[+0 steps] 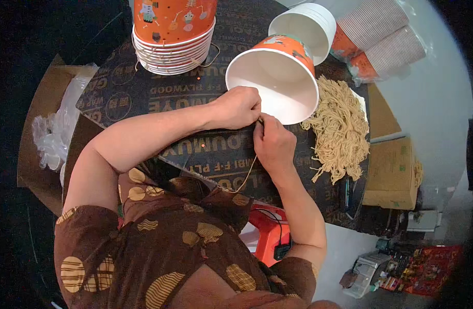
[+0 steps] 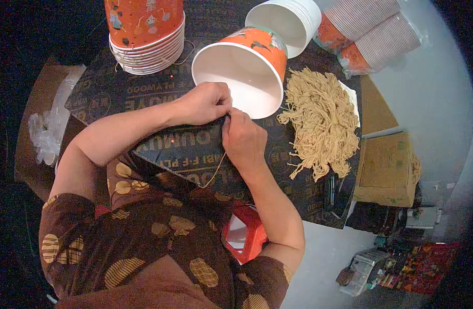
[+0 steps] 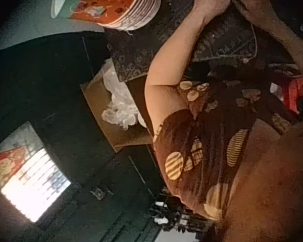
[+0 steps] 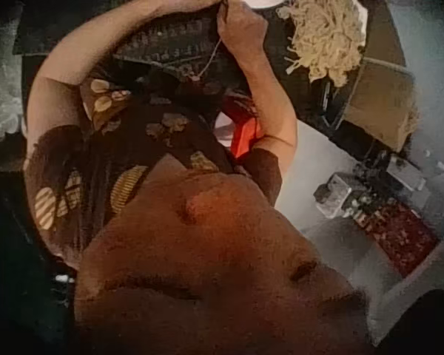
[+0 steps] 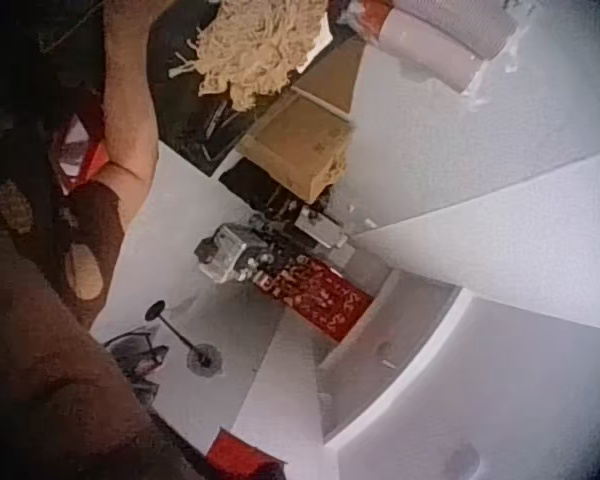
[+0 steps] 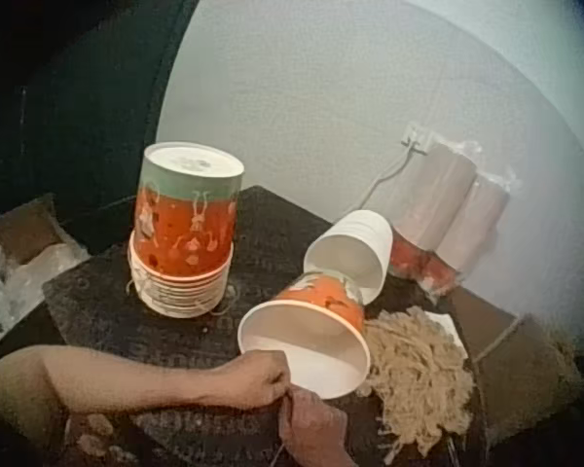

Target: Attaching string handles to small paper buckets at a manufacturing workstation.

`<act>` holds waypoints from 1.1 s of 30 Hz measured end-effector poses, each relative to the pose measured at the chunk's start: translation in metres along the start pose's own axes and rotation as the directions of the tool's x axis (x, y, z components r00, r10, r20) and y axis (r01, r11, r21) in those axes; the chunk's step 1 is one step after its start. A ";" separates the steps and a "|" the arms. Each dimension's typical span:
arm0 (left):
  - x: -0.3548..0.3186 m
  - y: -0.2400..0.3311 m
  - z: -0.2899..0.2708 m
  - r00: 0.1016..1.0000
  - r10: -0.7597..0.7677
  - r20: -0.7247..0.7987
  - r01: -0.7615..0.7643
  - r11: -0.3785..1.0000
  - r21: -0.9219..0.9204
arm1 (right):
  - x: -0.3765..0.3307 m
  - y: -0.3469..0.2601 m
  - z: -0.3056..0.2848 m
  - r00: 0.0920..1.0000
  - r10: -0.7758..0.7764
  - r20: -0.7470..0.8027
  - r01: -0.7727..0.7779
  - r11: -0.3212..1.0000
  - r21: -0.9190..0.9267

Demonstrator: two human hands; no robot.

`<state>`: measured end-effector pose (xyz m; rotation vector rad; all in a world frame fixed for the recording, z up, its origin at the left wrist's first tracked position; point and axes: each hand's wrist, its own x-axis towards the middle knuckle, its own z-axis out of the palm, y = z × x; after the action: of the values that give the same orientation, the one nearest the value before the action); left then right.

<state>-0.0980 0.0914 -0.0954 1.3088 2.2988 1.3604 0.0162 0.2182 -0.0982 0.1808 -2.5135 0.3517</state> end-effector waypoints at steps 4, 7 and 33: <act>0.001 -0.001 0.001 1.000 0.006 0.001 -0.006 1.000 0.002 | 0.000 0.001 0.002 1.000 0.031 0.002 -0.031 0.999 0.013; 0.001 -0.001 -0.001 1.000 0.005 0.024 -0.005 1.000 -0.009 | 0.001 0.004 0.002 0.998 0.066 0.018 -0.067 0.997 0.040; -0.001 0.010 -0.010 0.999 0.047 0.011 -0.046 0.999 -0.011 | 0.009 0.014 -0.004 0.929 0.332 0.165 -0.371 0.838 0.400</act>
<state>-0.0965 0.0865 -0.0828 1.3714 2.2648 1.3738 0.0081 0.2326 -0.0933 -0.1068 -2.5180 1.0694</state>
